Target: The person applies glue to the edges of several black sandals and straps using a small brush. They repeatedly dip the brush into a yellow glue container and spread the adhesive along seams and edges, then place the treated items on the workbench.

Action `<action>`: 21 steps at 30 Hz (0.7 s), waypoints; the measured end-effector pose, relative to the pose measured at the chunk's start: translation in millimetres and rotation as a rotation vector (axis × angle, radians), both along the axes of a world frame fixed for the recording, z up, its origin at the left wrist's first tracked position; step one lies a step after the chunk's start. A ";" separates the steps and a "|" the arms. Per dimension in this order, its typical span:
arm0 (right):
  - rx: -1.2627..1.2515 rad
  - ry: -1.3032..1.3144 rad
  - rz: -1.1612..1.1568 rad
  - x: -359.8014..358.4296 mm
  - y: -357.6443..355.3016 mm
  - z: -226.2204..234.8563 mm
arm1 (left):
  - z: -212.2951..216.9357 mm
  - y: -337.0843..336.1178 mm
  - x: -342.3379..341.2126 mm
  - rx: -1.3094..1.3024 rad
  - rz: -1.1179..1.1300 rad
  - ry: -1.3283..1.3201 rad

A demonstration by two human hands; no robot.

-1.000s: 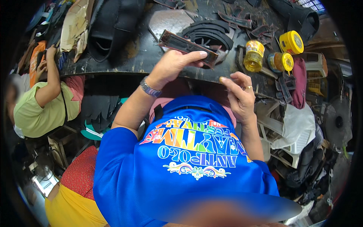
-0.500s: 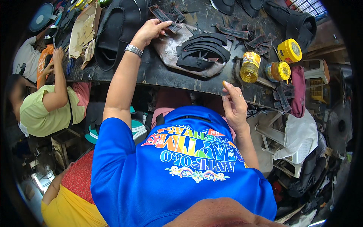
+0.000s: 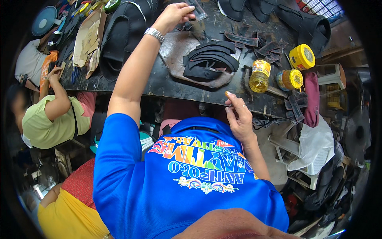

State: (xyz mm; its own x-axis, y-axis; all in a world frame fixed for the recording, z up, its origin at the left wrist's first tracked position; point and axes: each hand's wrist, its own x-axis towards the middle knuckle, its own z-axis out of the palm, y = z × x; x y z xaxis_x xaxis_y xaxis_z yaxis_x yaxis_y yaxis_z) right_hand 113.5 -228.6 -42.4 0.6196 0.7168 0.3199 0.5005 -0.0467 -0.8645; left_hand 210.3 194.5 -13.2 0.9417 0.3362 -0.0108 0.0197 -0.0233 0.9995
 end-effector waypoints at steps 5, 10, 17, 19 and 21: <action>-0.030 0.052 -0.003 -3.6 -10.1 -2.7 | -21.1 0.9 54.3 0.013 0.015 0.144; -0.047 0.052 -0.029 -0.6 -17.4 -1.5 | -13.0 -13.5 62.1 0.394 0.033 0.470; 0.010 0.007 -0.092 -4.6 -9.7 1.1 | 9.4 -47.1 25.7 0.687 0.185 0.121; 0.009 0.018 -0.098 -6.4 -8.4 1.8 | 14.3 -63.5 5.5 0.739 0.064 0.053; 0.025 0.032 -0.096 -7.7 -6.8 3.0 | 15.8 -83.7 -15.1 0.912 -0.089 -0.095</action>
State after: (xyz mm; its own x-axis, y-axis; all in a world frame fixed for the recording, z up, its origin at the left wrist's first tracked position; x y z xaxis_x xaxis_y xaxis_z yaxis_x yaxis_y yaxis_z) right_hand 105.8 -235.4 -39.4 0.6954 0.6456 0.3157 0.4669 -0.0718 -0.8814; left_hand 195.2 110.8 2.6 0.9477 0.1030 0.3020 -0.1012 -0.8005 0.5907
